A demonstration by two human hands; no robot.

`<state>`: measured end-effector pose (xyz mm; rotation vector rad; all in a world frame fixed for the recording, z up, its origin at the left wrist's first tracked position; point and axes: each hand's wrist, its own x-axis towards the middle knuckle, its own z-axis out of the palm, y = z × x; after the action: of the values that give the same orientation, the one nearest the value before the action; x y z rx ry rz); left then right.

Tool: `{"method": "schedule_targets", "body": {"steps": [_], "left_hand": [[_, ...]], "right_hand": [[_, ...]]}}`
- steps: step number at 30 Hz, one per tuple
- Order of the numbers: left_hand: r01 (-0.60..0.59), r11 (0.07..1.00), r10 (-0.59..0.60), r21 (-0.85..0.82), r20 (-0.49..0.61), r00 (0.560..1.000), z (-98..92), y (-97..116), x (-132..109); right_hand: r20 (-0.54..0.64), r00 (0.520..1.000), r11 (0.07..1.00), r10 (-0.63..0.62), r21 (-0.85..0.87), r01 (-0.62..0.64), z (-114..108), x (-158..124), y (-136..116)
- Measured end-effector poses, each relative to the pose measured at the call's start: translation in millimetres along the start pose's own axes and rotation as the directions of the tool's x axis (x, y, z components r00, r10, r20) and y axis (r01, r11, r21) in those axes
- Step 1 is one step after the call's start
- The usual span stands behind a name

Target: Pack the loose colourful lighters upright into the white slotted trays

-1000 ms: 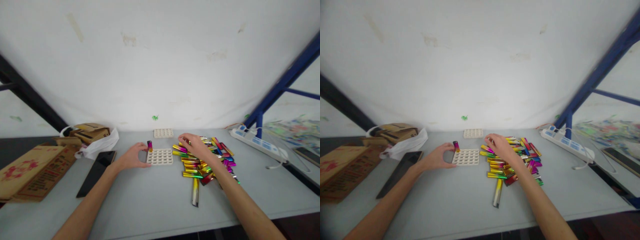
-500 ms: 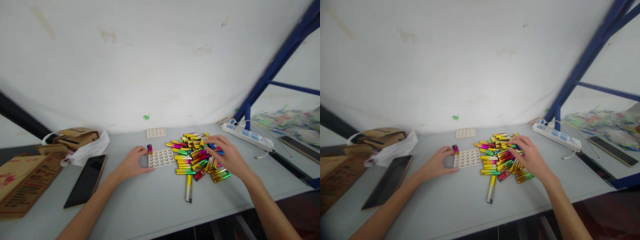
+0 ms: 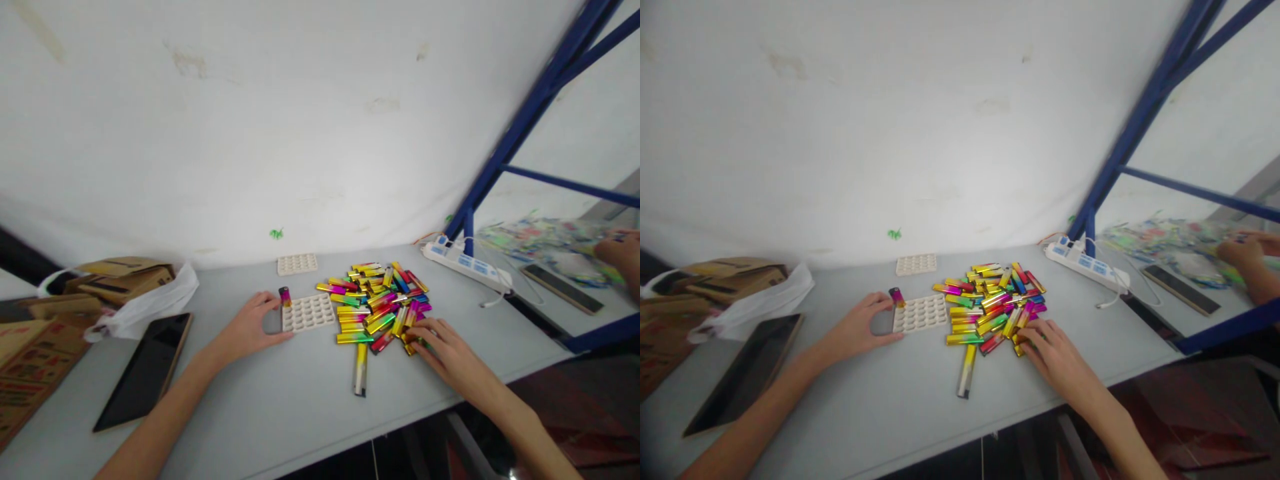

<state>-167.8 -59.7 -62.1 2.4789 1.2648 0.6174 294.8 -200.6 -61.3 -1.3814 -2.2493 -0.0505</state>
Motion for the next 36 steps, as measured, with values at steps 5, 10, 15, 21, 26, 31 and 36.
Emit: {"method": "schedule_targets", "body": {"steps": [5, 10, 15, 21, 26, 31, 36], "left_hand": [[-0.01, 1.0, 0.01, 0.001, -0.012, 1.0, -1.3, -1.8, 0.1], [-0.009, 1.0, 0.009, 0.006, -0.012, 1.0, -2.4, -0.5, 0.9], [-0.007, 1.0, 0.007, -0.001, -0.019, 1.0, -3.5, 0.1, 1.0], [0.003, 1.0, -0.003, 0.003, -0.004, 1.0, -2.9, 0.7, 1.8], [-0.007, 1.0, 0.007, -0.005, -0.016, 1.0, -2.3, 2.2, 1.2], [0.003, 1.0, -0.003, 0.001, -0.024, 1.0, -0.2, 3.9, -0.7], [-0.006, 1.0, 0.006, -0.013, -0.01, 1.0, -2.9, 9.0, -1.7]], "right_hand": [[0.093, 0.996, 0.996, -0.011, 0.092, 0.002, -15.3, -3.5, -1.8], [0.032, 0.998, 0.998, -0.057, 0.029, 0.056, -4.7, -15.3, 1.3], [-0.087, 0.996, 0.999, 0.013, 0.036, -0.01, 9.3, -15.7, -4.3], [0.009, 0.929, 0.843, 0.369, 0.417, -0.339, -1.3, 39.4, -31.4], [-0.069, 0.894, 0.696, 0.443, 0.655, -0.294, 17.0, 129.9, -45.1], [-0.067, 0.917, 0.661, 0.394, 0.714, -0.232, 47.1, 196.0, -59.0], [0.141, 0.969, 0.498, 0.204, 0.837, -0.227, 68.8, 213.0, -82.0]]}}
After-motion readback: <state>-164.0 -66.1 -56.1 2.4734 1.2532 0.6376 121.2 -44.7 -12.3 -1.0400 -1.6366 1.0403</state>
